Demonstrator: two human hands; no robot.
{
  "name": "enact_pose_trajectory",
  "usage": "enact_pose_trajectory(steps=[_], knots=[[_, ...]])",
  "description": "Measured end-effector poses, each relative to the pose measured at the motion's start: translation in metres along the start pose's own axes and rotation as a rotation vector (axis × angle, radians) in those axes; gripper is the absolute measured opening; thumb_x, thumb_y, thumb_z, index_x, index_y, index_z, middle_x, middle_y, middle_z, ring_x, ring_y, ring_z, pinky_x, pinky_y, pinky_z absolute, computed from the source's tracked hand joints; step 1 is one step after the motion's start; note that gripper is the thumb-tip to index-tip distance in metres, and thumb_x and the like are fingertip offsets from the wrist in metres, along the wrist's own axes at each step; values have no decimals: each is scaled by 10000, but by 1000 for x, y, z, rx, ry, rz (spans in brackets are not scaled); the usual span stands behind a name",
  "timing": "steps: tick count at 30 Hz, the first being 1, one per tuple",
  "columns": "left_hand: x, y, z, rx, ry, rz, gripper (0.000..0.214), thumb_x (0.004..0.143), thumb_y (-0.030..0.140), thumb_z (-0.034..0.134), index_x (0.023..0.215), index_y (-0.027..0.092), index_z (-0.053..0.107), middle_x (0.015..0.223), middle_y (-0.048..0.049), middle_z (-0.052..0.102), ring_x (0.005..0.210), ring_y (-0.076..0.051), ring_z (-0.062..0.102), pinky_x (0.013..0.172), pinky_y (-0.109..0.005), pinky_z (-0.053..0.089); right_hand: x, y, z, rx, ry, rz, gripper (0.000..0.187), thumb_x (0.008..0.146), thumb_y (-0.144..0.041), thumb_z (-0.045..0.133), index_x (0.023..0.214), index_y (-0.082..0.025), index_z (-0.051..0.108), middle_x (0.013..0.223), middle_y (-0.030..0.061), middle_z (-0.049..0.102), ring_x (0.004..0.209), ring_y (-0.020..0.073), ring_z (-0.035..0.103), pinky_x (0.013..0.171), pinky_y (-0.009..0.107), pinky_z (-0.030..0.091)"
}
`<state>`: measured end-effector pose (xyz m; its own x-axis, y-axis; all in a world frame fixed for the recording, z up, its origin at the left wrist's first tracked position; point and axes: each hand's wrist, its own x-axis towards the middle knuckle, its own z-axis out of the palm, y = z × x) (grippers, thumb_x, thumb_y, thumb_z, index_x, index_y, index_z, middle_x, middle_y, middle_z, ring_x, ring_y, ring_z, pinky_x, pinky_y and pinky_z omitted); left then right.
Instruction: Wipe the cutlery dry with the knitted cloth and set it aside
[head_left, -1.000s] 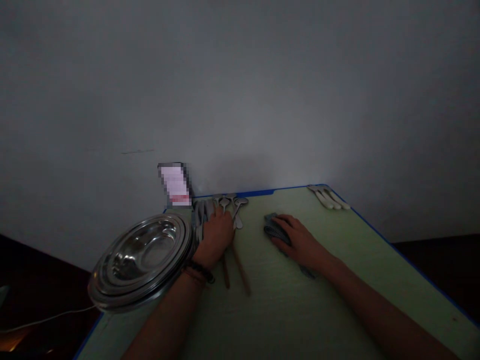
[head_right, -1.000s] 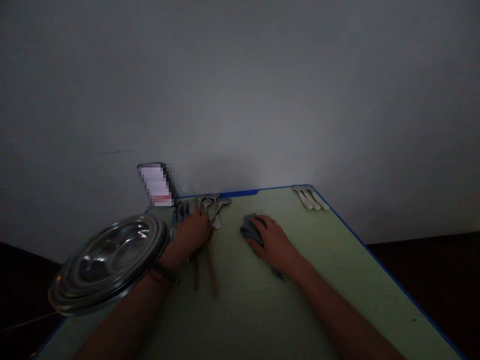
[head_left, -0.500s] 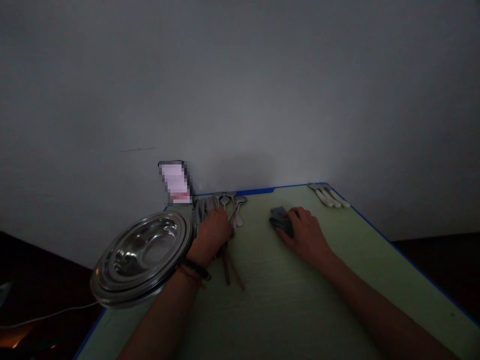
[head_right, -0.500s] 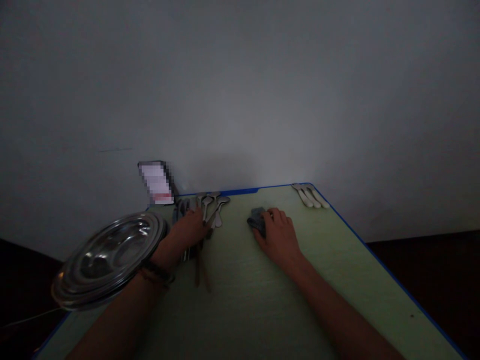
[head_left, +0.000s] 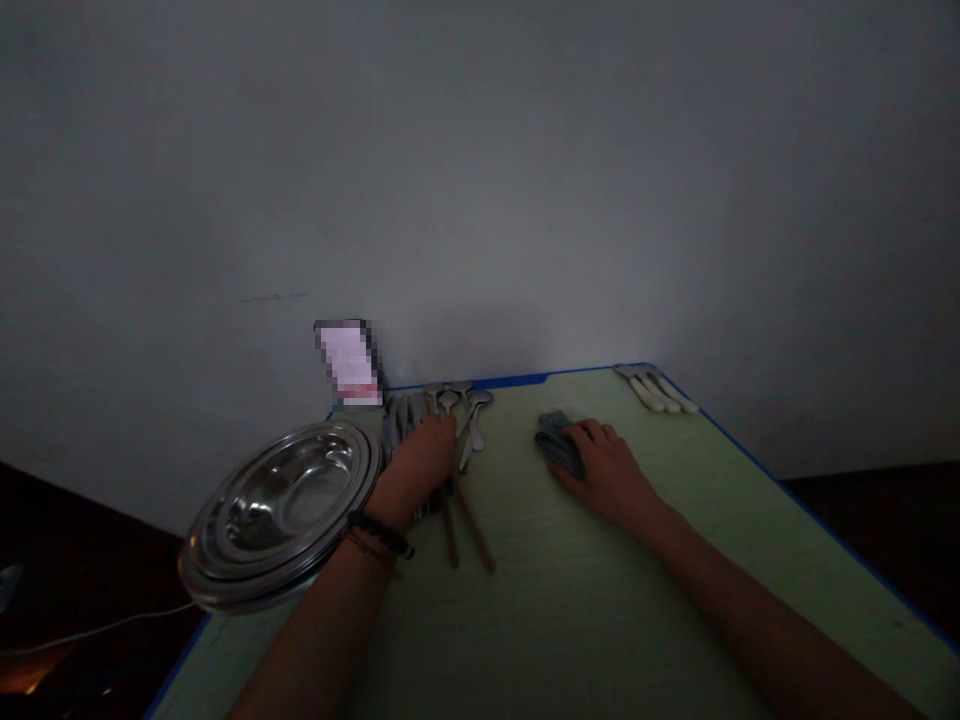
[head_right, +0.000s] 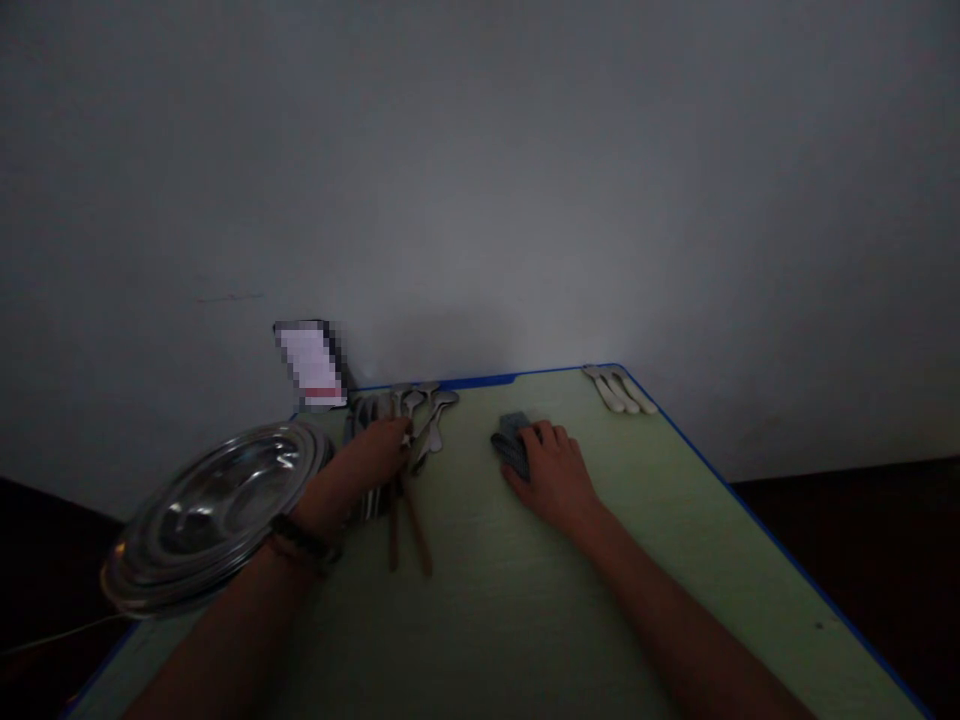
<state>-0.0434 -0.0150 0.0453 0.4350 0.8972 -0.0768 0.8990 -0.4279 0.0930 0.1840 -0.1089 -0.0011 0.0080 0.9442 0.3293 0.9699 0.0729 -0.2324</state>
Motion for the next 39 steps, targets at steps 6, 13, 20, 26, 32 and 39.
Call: enact_pose_trajectory(steps=[6, 13, 20, 26, 32, 39], knots=[[2, 4, -8, -217, 93, 96, 337, 708, -41, 517, 1001, 115, 577, 1091, -122, 561, 1051, -243, 537, 923, -359, 412, 2, 0, -4, 37, 4, 5, 312, 789, -276, 485, 1035, -112, 585, 1020, 142, 579, 941, 273, 501, 819, 392, 408], [2, 20, -18, -707, 92, 76, 437, 700, 18, 572, 1121, 123, 522, 1185, -139, 553, 871, -208, 641, 764, -333, 514, 9, 4, -8, 539, 151, 212, 256, 814, -304, 428, 959, -160, 582, 856, 78, 649, 771, 204, 588, 720, 333, 435], [-10, 36, 2, -1234, 50, 4, 230, 814, 147, 528, 1034, 102, 579, 1020, -129, 676, 747, -137, 664, 679, -253, 542, 20, 13, 14, 1450, 306, 682, 225, 721, -349, 519, 911, -229, 539, 787, 14, 669, 722, 192, 628, 611, 316, 496], [-34, 47, 28, -1403, 85, -75, 227, 850, 329, 478, 907, 134, 579, 621, -3, 643, 331, -51, 468, 308, -153, 369, 23, -17, 4, 1812, 227, 591, 191, 713, -279, 483, 884, -242, 559, 856, 15, 677, 828, 201, 635, 659, 341, 511], [-38, 52, 41, -1379, 69, -62, 327, 806, 479, 502, 688, 175, 497, 399, 97, 459, 230, -46, 367, 241, -134, 258, 17, -58, 4, 2082, 78, 549, 290, 777, -452, 466, 778, -196, 604, 765, 40, 665, 787, 195, 624, 728, 340, 494], [-38, 59, 42, -1232, -27, -18, 279, 792, 457, 512, 703, 199, 452, 448, 77, 525, 237, -84, 427, 231, -163, 304, 11, -60, 16, 1938, -24, 546, 120, 616, -287, 661, 641, -182, 608, 540, -32, 602, 498, 116, 527, 521, 237, 434]])
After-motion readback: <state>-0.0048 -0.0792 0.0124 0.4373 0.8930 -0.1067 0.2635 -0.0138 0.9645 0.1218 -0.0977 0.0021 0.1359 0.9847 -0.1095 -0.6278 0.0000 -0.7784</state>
